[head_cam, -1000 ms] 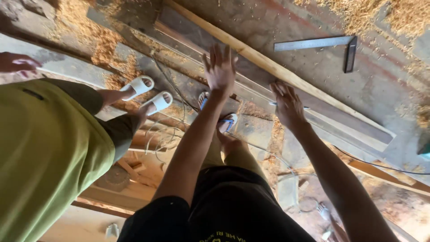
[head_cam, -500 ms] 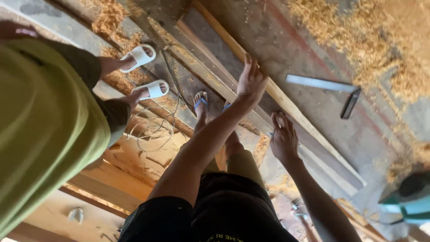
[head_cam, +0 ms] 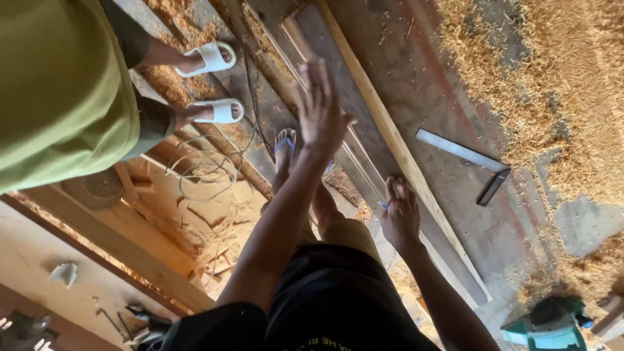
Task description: The person marks a long wooden plank with a pen, using a metal square to draw straight lines. They align the square along the plank and draw lines along its edge to create precise markings.
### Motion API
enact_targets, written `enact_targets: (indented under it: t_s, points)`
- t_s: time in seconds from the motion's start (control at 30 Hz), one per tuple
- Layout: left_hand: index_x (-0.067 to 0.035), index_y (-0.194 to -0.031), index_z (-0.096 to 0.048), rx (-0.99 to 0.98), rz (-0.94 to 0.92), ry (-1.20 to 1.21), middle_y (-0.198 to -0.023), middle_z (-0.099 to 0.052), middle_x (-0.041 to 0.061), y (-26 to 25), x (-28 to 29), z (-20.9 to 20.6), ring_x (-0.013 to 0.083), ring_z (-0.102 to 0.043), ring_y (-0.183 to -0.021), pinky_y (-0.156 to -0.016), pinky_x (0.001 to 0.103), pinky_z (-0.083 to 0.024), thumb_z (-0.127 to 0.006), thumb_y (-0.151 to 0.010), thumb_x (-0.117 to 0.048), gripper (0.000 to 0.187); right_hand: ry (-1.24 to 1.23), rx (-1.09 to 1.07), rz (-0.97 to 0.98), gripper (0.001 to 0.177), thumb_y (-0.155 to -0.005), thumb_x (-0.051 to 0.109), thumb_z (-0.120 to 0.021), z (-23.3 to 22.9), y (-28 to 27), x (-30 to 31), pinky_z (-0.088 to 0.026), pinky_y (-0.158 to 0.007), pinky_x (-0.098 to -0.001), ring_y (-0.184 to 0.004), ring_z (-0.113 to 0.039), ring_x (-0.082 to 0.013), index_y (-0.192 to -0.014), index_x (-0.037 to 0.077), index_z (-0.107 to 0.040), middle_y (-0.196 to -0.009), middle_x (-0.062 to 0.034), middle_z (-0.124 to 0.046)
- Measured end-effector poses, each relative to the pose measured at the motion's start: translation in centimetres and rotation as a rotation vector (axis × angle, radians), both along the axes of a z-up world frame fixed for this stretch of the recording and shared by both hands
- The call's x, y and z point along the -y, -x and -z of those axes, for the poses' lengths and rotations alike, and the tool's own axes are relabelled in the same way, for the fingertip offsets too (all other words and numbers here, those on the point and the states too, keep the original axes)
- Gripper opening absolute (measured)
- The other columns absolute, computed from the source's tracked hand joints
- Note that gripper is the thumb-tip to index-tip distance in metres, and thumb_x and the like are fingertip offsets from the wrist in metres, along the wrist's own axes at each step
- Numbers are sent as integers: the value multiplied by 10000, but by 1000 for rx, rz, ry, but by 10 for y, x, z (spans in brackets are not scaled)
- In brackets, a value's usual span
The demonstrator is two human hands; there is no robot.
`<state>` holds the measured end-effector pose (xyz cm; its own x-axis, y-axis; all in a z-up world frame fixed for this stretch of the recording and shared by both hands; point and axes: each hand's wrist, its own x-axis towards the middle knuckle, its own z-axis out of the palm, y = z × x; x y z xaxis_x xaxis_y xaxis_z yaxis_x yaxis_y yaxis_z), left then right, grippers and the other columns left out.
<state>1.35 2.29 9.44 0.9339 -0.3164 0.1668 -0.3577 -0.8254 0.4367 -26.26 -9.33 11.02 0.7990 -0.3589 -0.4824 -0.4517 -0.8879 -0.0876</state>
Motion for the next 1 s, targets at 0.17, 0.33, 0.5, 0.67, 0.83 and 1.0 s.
enact_targets:
  t_s: [0.17, 0.33, 0.5, 0.67, 0.83, 1.0]
  points:
    - [5, -1601, -129, -455, 140, -467, -1673, -212, 213, -13, 34, 3, 336, -180, -1568, -1283, 557, -71, -996, -500, -550, 1507, -39, 6, 0, 833, -756, 109, -673, -4, -3, 4, -546, -937, -481, -1324, -517, -363, -1551, 111, -426, -1488, -133, -478]
    - [44, -1577, -164, -468, 154, -505, -1644, -242, 258, -17, 44, 3, 372, -191, -1553, -1288, 552, -70, -995, -473, -536, 1498, -431, 172, 143, 418, -993, 162, -512, -26, -43, 46, -452, -1021, -472, -1252, -567, -415, -1392, 44, -549, -1309, -229, -612]
    - [30, -1568, -238, -384, 67, -553, -1631, -313, 228, -14, 52, 12, 348, -248, -1544, -1277, 496, -134, -981, -449, -530, 1456, -670, 378, 561, 528, -1029, 575, -366, -6, -160, 107, -432, -595, -283, -660, -553, -188, -871, 134, -608, -707, -39, -516]
    - [-52, -1612, -73, -493, 88, -494, -1641, -272, 253, -17, 53, 15, 376, -280, -1536, -1290, 484, -121, -1022, -401, -410, 1579, -931, 768, 204, 102, -976, 113, -662, -20, -299, 71, -667, -589, -382, -815, -755, -274, -1039, 52, -608, -900, -169, -696]
    - [-20, -1592, -83, -355, 38, -455, -1629, -221, 293, -12, 58, 48, 400, -258, -1518, -1274, 480, -154, -917, -610, -454, 1360, -844, 946, -195, 45, -975, -14, -703, 4, -348, 52, -576, -638, -258, -721, -680, -154, -1010, 2, -679, -880, -109, -725]
    - [-43, -1597, -154, -332, 27, -507, -1624, -265, 276, -11, 61, 48, 407, -263, -1514, -1270, 516, -135, -759, -796, -336, 1046, -842, 865, -168, 166, -959, -45, -654, 17, -361, 52, -617, -728, -257, -813, -720, -159, -1104, 16, -706, -973, -117, -757]
